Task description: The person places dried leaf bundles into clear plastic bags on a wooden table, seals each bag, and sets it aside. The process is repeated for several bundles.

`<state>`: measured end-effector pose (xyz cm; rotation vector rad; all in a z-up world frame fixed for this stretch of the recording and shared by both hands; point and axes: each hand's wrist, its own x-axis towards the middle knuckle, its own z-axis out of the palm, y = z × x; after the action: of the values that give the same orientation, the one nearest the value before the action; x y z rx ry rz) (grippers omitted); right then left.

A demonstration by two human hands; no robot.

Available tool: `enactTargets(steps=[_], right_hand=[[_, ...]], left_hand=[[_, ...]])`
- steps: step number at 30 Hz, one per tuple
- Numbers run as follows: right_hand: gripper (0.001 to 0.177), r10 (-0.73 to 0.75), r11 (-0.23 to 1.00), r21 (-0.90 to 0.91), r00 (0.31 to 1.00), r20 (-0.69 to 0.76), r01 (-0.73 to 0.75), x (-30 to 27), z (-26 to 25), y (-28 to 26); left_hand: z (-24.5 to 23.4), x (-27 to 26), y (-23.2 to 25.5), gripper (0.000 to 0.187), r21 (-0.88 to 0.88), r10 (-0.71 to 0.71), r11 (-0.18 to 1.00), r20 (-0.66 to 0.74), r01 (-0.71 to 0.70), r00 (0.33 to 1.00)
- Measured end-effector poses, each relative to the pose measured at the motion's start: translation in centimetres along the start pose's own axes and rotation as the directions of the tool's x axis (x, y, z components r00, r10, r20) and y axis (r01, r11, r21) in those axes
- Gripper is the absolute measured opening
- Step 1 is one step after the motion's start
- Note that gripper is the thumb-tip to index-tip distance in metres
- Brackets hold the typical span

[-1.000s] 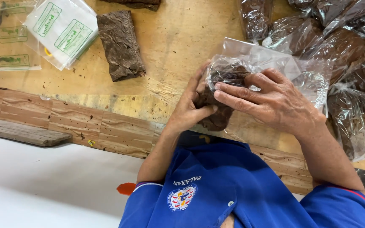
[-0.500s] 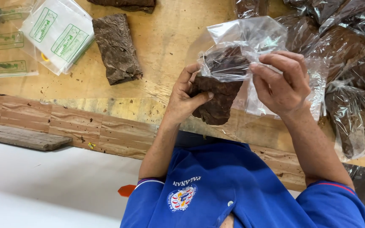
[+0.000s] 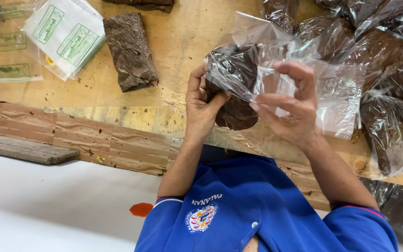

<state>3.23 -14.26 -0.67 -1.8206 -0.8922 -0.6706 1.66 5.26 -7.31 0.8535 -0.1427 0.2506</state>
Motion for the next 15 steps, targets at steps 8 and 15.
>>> enactTargets(steps=[8, 15], right_hand=[[0.036, 0.521, 0.741, 0.452, 0.85, 0.081, -0.497, -2.9, 2.5, -1.6], [0.044, 0.664, 0.52, 0.636, 0.738, 0.12, -0.571, -4.0, 1.3, -0.5]], left_hand=[[1.3, -0.2, 1.4, 0.07, 0.097, -0.008, 0.995, 0.019, 0.006, 1.0], [2.3, 3.2, 6.6, 0.03, 0.551, 0.135, 0.826, 0.012, -0.119, 0.991]])
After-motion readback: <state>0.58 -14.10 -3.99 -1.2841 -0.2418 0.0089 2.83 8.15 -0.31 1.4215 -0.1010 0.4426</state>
